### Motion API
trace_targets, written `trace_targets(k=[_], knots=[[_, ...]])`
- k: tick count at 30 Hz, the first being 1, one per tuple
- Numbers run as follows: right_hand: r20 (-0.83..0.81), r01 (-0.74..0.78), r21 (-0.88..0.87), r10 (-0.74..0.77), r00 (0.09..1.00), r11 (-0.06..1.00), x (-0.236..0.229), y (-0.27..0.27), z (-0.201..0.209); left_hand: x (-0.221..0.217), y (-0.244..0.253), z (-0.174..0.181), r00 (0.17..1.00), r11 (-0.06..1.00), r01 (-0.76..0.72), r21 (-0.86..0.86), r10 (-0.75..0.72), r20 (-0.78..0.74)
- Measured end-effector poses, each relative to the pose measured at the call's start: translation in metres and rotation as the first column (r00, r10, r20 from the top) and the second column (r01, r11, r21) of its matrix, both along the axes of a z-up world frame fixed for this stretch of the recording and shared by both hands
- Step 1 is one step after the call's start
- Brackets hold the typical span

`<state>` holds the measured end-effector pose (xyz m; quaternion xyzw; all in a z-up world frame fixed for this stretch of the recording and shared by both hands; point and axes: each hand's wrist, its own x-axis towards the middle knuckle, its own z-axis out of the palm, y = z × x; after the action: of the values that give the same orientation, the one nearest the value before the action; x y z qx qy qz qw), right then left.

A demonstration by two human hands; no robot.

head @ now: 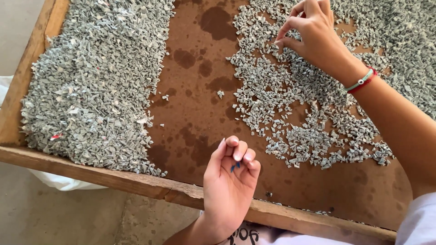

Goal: The person sifts through a large pile of grey plastic pellets on a wooden tray, picking out small blue pieces by hand and collecting them in the left palm. The task continues throughout the clip with repeated sifting and picking motions.

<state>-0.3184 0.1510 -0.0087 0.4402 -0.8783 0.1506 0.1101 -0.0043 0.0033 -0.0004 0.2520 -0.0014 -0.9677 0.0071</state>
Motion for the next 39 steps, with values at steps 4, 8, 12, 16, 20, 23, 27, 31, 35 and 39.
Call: trace_targets(k=[4, 8, 12, 16, 20, 23, 27, 31, 35, 39], knots=[[-0.025, -0.008, -0.007, 0.008, 1.0, 1.0, 0.001, -0.006, 0.005, -0.001, 0.0, 0.002, 1.0, 1.0, 0.016, -0.01, -0.016, 0.021], [-0.051, -0.01, -0.004, 0.01, 0.999, 1.0, -0.023, -0.007, -0.015, 0.0, -0.001, 0.004, 1.0, 1.0, -0.001, -0.006, 0.001, 0.005], [-0.008, 0.002, 0.02, -0.002, 1.0, 1.0, -0.036, -0.007, -0.027, 0.002, -0.002, 0.006, 1.0, 1.0, -0.014, 0.0, 0.014, -0.02], [0.031, 0.014, 0.02, -0.015, 0.999, 1.0, -0.034, -0.007, -0.025, 0.003, -0.002, 0.004, 0.999, 1.0, -0.021, 0.002, 0.021, -0.048], [0.005, 0.008, 0.007, -0.008, 1.0, 1.0, -0.033, -0.005, -0.023, 0.002, -0.001, 0.005, 0.998, 1.0, -0.016, 0.01, 0.016, -0.064], [-0.004, 0.015, 0.009, -0.015, 1.0, 1.0, -0.033, -0.004, -0.022, 0.002, -0.001, 0.005, 0.997, 1.0, -0.016, 0.01, 0.016, -0.071], [-0.008, 0.033, 0.019, -0.032, 0.999, 0.999, -0.039, -0.001, -0.027, 0.002, -0.001, 0.006, 0.996, 1.0, -0.018, 0.012, 0.019, -0.082], [-0.005, 0.022, 0.014, -0.022, 1.0, 1.0, -0.039, -0.003, -0.029, 0.004, -0.001, 0.003, 0.993, 1.0, -0.023, 0.014, 0.025, -0.117], [-0.038, -0.004, 0.004, 0.004, 0.999, 1.0, -0.038, -0.004, -0.031, 0.003, -0.001, 0.003, 0.993, 1.0, -0.015, 0.014, 0.017, -0.12], [-0.02, 0.029, 0.05, -0.028, 0.999, 0.998, -0.04, -0.003, -0.033, 0.004, -0.001, 0.002, 0.992, 1.0, -0.013, 0.018, 0.015, -0.124]])
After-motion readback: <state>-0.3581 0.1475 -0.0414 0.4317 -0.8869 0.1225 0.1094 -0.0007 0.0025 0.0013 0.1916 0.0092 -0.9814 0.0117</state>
